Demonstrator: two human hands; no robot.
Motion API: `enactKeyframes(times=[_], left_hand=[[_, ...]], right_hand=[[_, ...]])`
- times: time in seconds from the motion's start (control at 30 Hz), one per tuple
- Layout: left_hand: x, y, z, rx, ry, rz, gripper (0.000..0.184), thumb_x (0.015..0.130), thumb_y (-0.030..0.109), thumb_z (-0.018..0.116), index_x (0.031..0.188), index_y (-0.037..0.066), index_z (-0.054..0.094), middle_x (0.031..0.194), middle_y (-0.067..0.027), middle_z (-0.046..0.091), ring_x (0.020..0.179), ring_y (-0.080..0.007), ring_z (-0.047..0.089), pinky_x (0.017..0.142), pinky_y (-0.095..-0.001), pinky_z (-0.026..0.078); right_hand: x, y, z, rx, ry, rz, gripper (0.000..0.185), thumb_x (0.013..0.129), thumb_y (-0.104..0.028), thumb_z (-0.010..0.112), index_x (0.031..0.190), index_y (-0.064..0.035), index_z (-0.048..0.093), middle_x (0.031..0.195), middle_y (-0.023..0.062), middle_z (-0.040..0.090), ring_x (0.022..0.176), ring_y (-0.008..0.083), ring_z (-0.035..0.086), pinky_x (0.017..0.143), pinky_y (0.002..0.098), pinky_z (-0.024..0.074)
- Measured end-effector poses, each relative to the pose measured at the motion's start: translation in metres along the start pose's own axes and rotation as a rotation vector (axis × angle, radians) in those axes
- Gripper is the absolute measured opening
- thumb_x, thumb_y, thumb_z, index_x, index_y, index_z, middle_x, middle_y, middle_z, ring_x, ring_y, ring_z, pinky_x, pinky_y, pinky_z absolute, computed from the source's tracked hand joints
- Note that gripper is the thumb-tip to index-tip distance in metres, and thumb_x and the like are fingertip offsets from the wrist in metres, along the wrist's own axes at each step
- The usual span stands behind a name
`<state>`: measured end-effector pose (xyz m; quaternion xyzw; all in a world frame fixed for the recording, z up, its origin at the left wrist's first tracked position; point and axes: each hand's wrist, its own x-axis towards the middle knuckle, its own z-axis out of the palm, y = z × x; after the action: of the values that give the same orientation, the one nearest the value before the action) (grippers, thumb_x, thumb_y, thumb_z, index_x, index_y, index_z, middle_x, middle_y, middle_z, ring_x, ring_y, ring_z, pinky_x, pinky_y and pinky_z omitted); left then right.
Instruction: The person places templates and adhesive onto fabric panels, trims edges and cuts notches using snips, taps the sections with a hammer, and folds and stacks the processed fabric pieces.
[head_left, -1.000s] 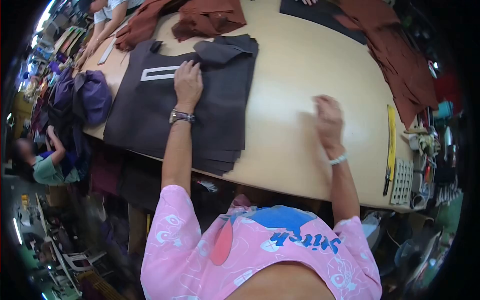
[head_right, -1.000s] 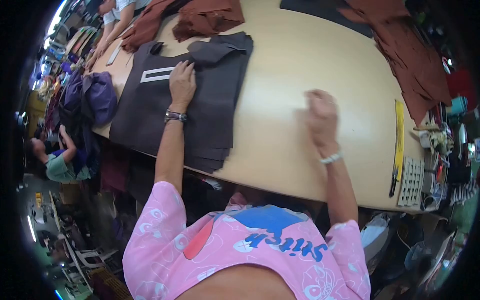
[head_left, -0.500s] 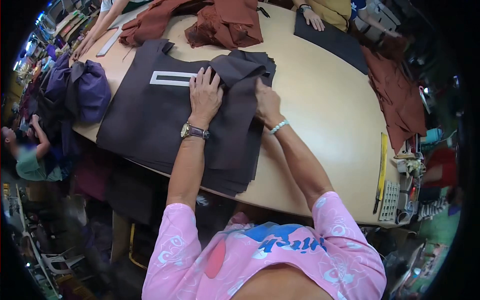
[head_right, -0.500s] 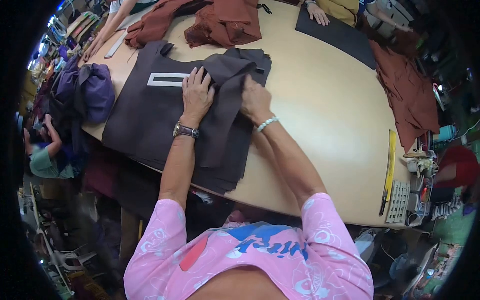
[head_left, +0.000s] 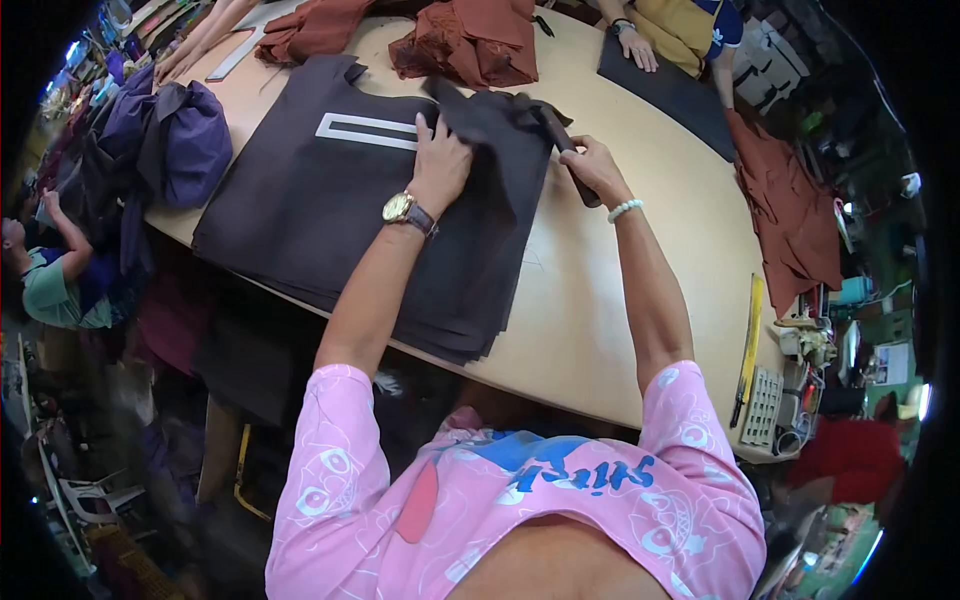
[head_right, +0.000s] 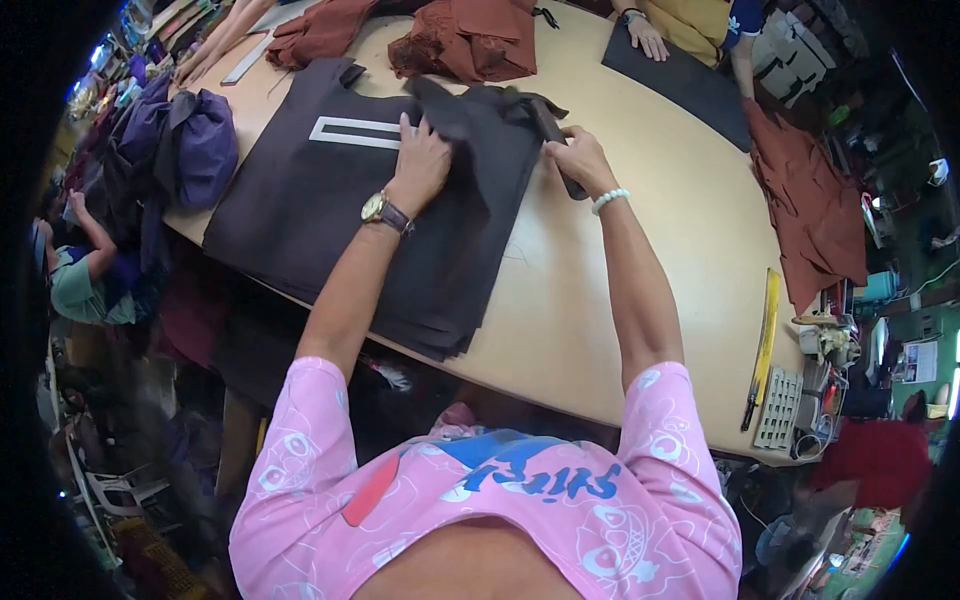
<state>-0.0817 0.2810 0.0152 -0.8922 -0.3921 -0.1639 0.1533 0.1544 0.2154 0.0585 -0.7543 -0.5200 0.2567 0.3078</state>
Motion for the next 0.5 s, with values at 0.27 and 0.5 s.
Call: enactKeyframes(times=[0.27,0.5], left_hand=[[0.038,0.027,0.013,-0.063,-0.059,-0.038,0.042,0.087,0.035,0.049,0.125,0.016,0.050,0.102,-0.0110,0.055,0.100,-0.0287,0.049,0.092,-0.0644,0.030],[0.002,0.042,0.007,-0.161,0.045,-0.124,0.053,0.082,0.041,0.054,0.119,0.003,0.053,0.126,-0.0167,0.047,0.125,-0.0345,0.035,0.100,-0.0623,0.022]], right_hand=[[-0.089,-0.061,-0.032,0.439,0.071,-0.128,0.050,0.078,-0.017,0.061,0.120,0.0053,0.046,0.077,0.0086,0.057,0.060,0.0125,0.057,0.052,0.0262,0.0453],[-0.097,-0.074,0.009,0.567,-0.263,-0.182,0.055,0.082,-0.011,0.060,0.129,0.0047,0.038,0.081,0.0084,0.056,0.061,0.0116,0.055,0.052,0.0247,0.0455]])
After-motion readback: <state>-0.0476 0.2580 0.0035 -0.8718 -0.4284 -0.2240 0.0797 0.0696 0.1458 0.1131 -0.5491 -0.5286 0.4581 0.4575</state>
